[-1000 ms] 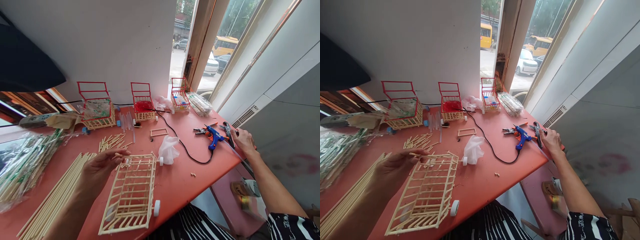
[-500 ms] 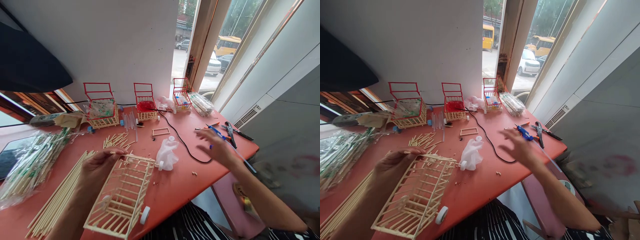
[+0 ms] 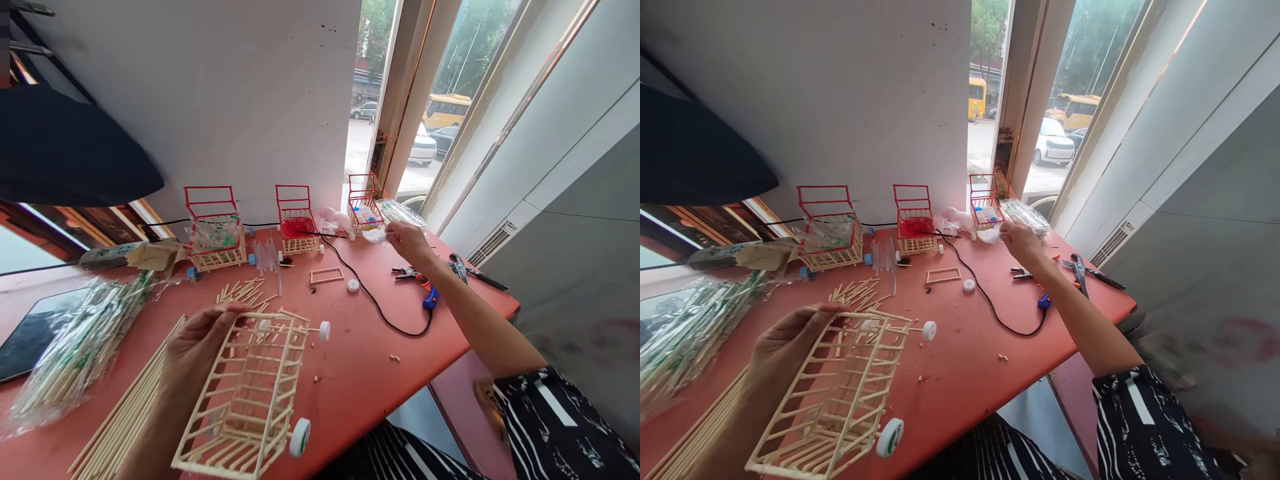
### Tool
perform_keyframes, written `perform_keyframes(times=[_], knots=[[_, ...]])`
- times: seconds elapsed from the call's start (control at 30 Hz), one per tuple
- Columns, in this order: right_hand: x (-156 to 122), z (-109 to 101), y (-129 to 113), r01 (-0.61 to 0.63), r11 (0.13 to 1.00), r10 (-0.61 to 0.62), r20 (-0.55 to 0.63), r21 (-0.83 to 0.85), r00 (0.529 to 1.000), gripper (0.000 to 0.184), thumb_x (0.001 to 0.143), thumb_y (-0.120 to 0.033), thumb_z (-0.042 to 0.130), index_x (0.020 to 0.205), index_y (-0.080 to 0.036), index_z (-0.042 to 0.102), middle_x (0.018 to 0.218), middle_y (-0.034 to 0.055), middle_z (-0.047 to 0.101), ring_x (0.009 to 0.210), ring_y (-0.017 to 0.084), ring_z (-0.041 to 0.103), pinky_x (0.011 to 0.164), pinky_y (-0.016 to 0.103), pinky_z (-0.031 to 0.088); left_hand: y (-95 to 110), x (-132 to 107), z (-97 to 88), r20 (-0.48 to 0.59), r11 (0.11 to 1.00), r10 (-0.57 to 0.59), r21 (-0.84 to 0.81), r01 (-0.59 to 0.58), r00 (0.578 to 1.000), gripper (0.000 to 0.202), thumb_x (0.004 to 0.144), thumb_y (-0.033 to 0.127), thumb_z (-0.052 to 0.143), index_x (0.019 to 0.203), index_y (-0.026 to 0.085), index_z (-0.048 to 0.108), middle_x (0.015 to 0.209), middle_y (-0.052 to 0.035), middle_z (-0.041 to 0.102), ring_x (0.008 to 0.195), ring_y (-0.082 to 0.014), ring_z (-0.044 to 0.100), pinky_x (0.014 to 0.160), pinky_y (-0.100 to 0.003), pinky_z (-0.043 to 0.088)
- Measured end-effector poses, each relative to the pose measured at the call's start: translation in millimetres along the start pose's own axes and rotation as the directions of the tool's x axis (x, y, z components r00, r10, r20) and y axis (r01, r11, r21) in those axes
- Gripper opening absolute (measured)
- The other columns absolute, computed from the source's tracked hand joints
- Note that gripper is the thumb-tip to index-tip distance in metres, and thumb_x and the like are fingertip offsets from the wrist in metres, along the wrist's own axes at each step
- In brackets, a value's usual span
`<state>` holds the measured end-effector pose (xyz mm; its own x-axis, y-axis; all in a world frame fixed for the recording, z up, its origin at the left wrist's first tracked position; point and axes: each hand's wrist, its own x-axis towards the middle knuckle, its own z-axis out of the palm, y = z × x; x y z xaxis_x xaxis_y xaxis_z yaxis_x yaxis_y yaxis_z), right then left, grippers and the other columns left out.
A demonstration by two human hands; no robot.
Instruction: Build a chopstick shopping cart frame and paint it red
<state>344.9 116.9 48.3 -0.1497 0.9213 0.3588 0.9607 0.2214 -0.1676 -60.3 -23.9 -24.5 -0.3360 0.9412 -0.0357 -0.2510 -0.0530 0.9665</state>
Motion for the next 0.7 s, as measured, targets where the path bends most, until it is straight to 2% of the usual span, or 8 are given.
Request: perform_keyframes(times=[0.07,0.17,0.27,0.33,0.43,0.53,0.6,0.7], knots=[[11.7,1.5,8.3,-0.015,1.000,0.015,0.030,-0.016,0.999,0.028,0.089,-0.014,0.065,0.116,-0.015,0.073,0.114,0.0156,0.071,0.101,0.029,0.068,0.087,0.037,0.051,-4.7,-0.5,3.5,-0.034,1.000,-0.005,-0.005,0.005,0.999,0.041,0.059,0.051,0.097,0.082,0.022,0.080,0.091,-0.0021,0.081,0.074,-0.0133,0.070,0.066,-0.019,0.056],[3.7,0.9,11.1,0.004,1.000,-0.003,0.030,-0.020,1.000,0.044,0.085,-0.021,0.074,0.128,-0.019,0.070,0.132,0.0156,0.067,0.112,0.030,0.067,0.090,0.038,0.052,-7.2,-6.3,11.4,-0.039,0.997,-0.009,0.073,0.012,0.999,0.037,0.065,0.049,0.092,0.085,0.021,0.080,0.093,-0.0029,0.081,0.076,-0.0147,0.071,0.065,-0.021,0.058],[-31.5,-13.4,16.1,-0.070,0.997,0.070,-0.008,0.015,0.998,0.023,0.096,-0.034,0.061,0.108,-0.020,0.074,0.106,0.0099,0.075,0.089,0.023,0.069,0.080,0.034,0.050,-4.4,-14.6,20.1,-0.091,0.992,-0.010,0.122,0.021,0.996,0.035,0.064,0.048,0.090,0.084,0.021,0.080,0.091,-0.0018,0.080,0.076,-0.0145,0.070,0.063,-0.020,0.056],[-66.2,-25.8,24.0,-0.180,0.983,0.181,-0.034,0.038,0.983,0.027,0.097,-0.042,0.059,0.088,-0.020,0.072,0.082,0.0055,0.074,0.076,0.021,0.067,0.073,0.031,0.047,-0.7,-19.8,25.5,-0.158,0.992,0.009,0.128,0.012,0.987,0.033,0.062,0.046,0.089,0.082,0.022,0.080,0.089,-0.0005,0.080,0.077,-0.0130,0.068,0.064,-0.018,0.054],[-123.1,-34.6,39.0,-0.400,0.911,0.400,0.025,0.097,0.916,0.045,0.096,-0.058,0.054,0.074,-0.021,0.066,0.064,0.0037,0.071,0.064,0.020,0.066,0.062,0.029,0.044,4.3,-25.1,31.9,-0.232,0.996,0.011,0.093,0.011,0.973,0.033,0.055,0.043,0.089,0.078,0.022,0.079,0.087,0.0010,0.080,0.079,-0.0126,0.067,0.070,-0.018,0.056],[-165.2,-25.9,50.8,-0.630,0.759,0.602,0.190,0.162,0.775,0.056,0.094,-0.071,0.051,0.069,-0.022,0.063,0.063,0.0050,0.073,0.055,0.018,0.067,0.054,0.028,0.045,4.1,-26.1,33.1,-0.239,0.997,-0.016,0.068,0.033,0.971,0.032,0.052,0.041,0.089,0.076,0.023,0.079,0.085,0.0019,0.079,0.081,-0.0129,0.066,0.073,-0.018,0.055],[-177.6,-15.1,55.2,-0.729,0.657,0.680,0.265,0.193,0.683,0.057,0.093,-0.073,0.052,0.074,-0.021,0.064,0.067,0.0061,0.076,0.050,0.017,0.067,0.051,0.027,0.047,0.5,-24.8,30.2,-0.218,0.993,0.002,0.112,0.023,0.976,0.030,0.056,0.042,0.088,0.078,0.023,0.079,0.087,0.0014,0.080,0.084,-0.0136,0.068,0.076,-0.019,0.055],[-175.7,-1.7,58.1,-0.777,0.595,0.718,0.297,0.208,0.629,0.055,0.095,-0.070,0.053,0.078,-0.019,0.065,0.072,0.0081,0.078,0.047,0.016,0.066,0.049,0.027,0.047,-6.0,-21.9,23.1,-0.158,0.969,0.102,0.238,-0.062,0.982,0.029,0.067,0.047,0.082,0.083,0.023,0.080,0.091,-0.0011,0.081,0.086,-0.0171,0.071,0.079,-0.025,0.057]])
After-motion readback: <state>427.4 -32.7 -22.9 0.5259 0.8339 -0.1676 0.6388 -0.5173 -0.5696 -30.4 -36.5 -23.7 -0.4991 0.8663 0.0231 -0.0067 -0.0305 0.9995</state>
